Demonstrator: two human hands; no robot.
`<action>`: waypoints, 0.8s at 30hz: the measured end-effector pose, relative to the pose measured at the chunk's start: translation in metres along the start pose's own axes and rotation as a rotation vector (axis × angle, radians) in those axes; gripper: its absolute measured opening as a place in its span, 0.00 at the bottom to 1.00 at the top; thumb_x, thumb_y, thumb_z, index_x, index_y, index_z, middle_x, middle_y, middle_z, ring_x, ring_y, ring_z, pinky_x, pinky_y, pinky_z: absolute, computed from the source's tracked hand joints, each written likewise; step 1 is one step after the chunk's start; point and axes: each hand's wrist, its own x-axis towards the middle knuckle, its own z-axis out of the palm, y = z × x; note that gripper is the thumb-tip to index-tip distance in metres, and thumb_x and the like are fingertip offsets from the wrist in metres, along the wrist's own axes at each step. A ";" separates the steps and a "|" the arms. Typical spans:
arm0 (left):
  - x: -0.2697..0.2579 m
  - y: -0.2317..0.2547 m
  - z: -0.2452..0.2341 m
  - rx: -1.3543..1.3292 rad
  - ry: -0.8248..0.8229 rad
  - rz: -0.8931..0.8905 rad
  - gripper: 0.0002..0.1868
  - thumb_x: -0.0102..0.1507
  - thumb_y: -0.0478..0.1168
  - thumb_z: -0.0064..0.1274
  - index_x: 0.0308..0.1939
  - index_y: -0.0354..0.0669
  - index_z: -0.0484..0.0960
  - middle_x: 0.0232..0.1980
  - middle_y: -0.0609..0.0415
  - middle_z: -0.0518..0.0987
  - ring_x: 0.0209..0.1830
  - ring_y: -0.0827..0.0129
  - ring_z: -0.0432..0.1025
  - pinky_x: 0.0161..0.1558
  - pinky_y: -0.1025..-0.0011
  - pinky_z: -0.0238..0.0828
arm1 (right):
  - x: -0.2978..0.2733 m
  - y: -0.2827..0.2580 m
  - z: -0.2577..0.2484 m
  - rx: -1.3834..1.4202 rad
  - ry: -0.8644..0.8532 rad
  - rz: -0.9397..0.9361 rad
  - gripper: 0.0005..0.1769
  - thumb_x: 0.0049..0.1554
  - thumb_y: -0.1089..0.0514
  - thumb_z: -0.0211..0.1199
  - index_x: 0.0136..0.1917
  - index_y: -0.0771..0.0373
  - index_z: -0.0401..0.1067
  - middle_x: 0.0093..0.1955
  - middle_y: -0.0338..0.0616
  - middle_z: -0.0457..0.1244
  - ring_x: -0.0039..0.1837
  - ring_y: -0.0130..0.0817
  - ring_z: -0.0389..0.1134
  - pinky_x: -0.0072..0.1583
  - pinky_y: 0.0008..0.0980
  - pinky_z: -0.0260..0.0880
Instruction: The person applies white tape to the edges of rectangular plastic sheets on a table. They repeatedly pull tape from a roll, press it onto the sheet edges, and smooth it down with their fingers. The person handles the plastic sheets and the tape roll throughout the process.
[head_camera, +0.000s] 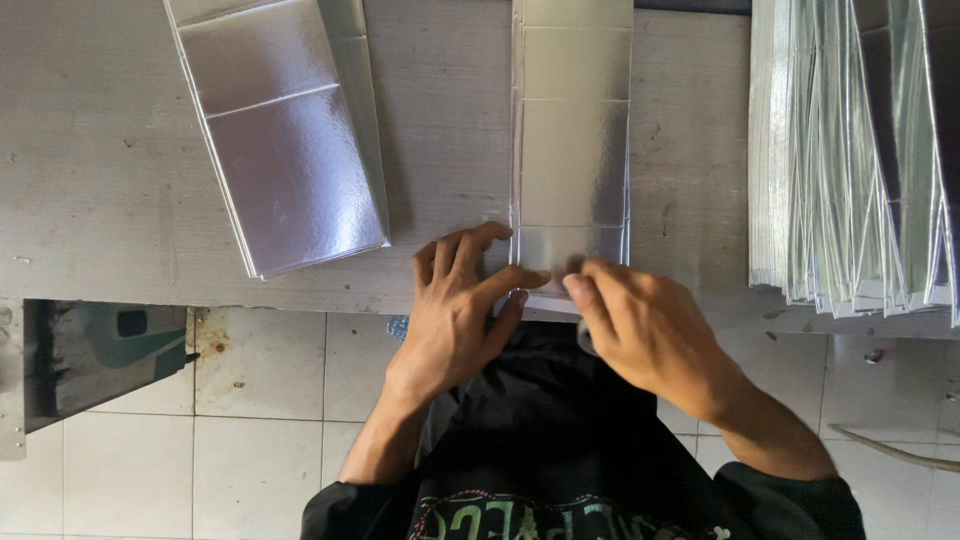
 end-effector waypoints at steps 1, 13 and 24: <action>0.000 0.000 -0.001 -0.021 -0.006 -0.005 0.09 0.62 0.42 0.56 0.46 0.61 0.82 0.63 0.50 0.70 0.62 0.50 0.66 0.60 0.48 0.55 | -0.002 0.004 -0.008 0.017 -0.021 0.010 0.23 0.69 0.42 0.44 0.51 0.57 0.73 0.35 0.57 0.70 0.42 0.61 0.75 0.40 0.56 0.74; 0.000 -0.003 0.001 -0.008 -0.024 0.001 0.11 0.62 0.41 0.56 0.48 0.61 0.83 0.63 0.48 0.69 0.61 0.49 0.65 0.59 0.49 0.53 | -0.032 0.052 -0.007 0.050 0.133 0.044 0.13 0.58 0.43 0.66 0.40 0.52 0.75 0.37 0.44 0.63 0.43 0.54 0.72 0.44 0.48 0.72; 0.002 0.000 -0.002 -0.028 -0.012 0.002 0.11 0.61 0.40 0.58 0.47 0.60 0.84 0.62 0.47 0.70 0.60 0.49 0.66 0.59 0.48 0.52 | -0.027 0.054 0.006 0.173 0.256 0.024 0.18 0.56 0.46 0.73 0.34 0.55 0.70 0.33 0.43 0.59 0.40 0.48 0.70 0.42 0.38 0.69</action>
